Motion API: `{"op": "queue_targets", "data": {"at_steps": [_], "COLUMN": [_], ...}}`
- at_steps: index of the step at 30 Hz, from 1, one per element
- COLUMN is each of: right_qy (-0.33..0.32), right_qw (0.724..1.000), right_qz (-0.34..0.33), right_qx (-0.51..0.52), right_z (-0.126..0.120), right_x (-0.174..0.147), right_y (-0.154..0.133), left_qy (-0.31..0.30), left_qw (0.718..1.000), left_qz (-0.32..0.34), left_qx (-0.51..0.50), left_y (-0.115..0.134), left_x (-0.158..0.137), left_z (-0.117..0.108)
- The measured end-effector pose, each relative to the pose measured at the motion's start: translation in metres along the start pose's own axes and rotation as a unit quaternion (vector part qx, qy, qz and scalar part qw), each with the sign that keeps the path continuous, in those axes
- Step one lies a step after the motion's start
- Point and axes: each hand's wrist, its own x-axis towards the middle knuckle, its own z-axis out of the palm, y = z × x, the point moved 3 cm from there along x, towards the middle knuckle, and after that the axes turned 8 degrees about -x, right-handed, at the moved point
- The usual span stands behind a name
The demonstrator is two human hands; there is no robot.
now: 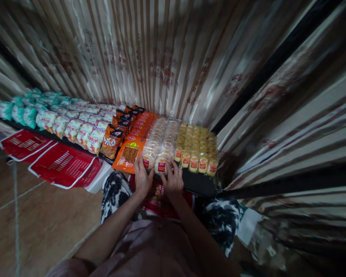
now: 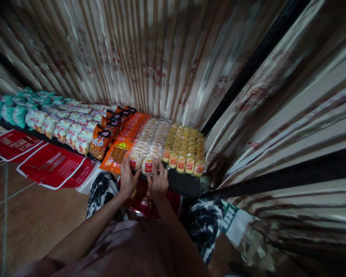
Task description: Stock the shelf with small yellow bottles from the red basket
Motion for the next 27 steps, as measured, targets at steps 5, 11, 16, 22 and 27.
{"op": "queue_targets", "data": {"at_steps": [5, 11, 16, 22, 27], "right_qy": [-0.012, 0.016, 0.019, 0.054, 0.049], "right_qw": [1.0, 0.998, 0.993, 0.994, 0.997], "right_qz": [0.003, 0.06, 0.094, 0.076, 0.051], "right_qx": [-0.022, -0.006, 0.064, 0.048, 0.043], "right_z": [0.008, 0.017, 0.02, 0.015, 0.015], "right_x": [0.0, 0.0, 0.001, 0.001, 0.002], "right_y": [0.004, 0.014, 0.018, 0.016, 0.015], "left_qy": [-0.018, -0.013, -0.002, 0.013, 0.003], "left_qw": [1.0, 0.999, 0.999, 0.996, 0.994], "left_qz": [0.003, 0.013, 0.024, 0.06, 0.073], "left_qx": [0.022, 0.036, 0.039, 0.067, 0.084], "left_y": [-0.007, -0.007, -0.008, -0.014, -0.02], "left_x": [0.001, 0.004, 0.006, 0.001, 0.002], "left_z": [0.004, 0.006, 0.01, 0.011, 0.009]}}
